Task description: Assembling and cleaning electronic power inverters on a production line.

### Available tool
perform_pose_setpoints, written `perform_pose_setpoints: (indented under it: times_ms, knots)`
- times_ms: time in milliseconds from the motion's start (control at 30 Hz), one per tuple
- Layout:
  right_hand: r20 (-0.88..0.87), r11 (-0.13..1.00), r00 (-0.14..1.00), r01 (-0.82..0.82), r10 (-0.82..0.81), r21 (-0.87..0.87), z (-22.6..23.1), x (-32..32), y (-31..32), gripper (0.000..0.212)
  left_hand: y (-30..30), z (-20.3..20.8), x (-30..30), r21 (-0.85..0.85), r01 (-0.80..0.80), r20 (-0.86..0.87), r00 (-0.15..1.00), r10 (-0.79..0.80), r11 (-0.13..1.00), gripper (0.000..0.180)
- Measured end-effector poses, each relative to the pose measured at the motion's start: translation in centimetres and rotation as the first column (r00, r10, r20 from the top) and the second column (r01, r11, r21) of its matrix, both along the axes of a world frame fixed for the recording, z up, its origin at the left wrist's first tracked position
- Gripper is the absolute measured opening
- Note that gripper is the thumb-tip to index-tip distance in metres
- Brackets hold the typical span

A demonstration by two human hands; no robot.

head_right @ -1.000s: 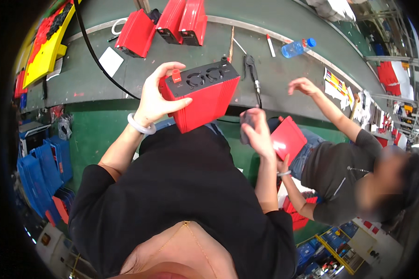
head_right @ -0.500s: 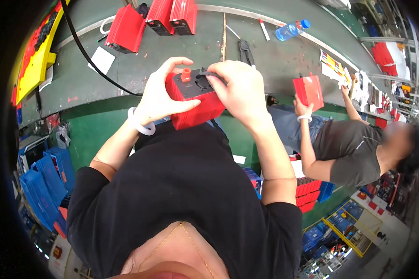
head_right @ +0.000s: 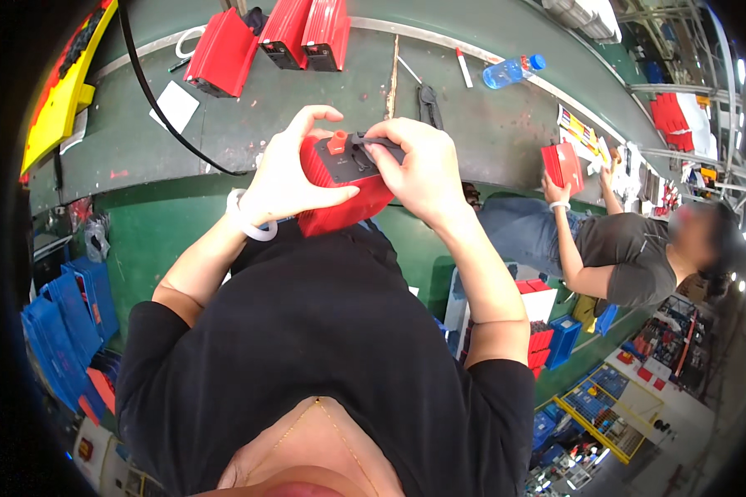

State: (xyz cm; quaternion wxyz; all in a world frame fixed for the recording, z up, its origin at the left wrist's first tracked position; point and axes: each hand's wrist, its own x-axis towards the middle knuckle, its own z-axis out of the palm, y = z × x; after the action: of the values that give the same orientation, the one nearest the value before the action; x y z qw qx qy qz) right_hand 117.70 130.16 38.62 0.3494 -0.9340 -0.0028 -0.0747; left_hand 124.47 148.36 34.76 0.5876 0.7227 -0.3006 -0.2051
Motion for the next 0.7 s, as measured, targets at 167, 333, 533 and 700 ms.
perform_pose_setpoints:
  times_ms: [167,333,533,700]
  knots:
    - [-0.224,0.989,0.97,-0.068,0.097,0.133,2.0,0.1,-1.3,0.012,-0.2,0.6,-0.7,-0.022,0.014,-0.005,1.0,-0.014,1.0,0.077]
    - [-0.394,0.821,0.901,0.082,0.182,0.565,1.9,-0.5,-3.3,0.015,-0.3,0.6,-0.1,0.03,-0.031,0.041,0.999,0.03,0.999,0.078]
    - [-0.103,0.943,0.976,0.211,-0.19,0.257,0.4,-0.4,-1.9,0.014,-0.2,0.5,-0.1,0.022,-0.038,0.044,0.998,0.037,0.999,0.077]
    - [0.042,0.992,0.992,0.122,-0.121,-0.032,-0.3,-0.3,0.1,0.012,-0.1,0.5,-0.1,0.035,-0.017,0.013,1.0,0.016,0.999,0.077]
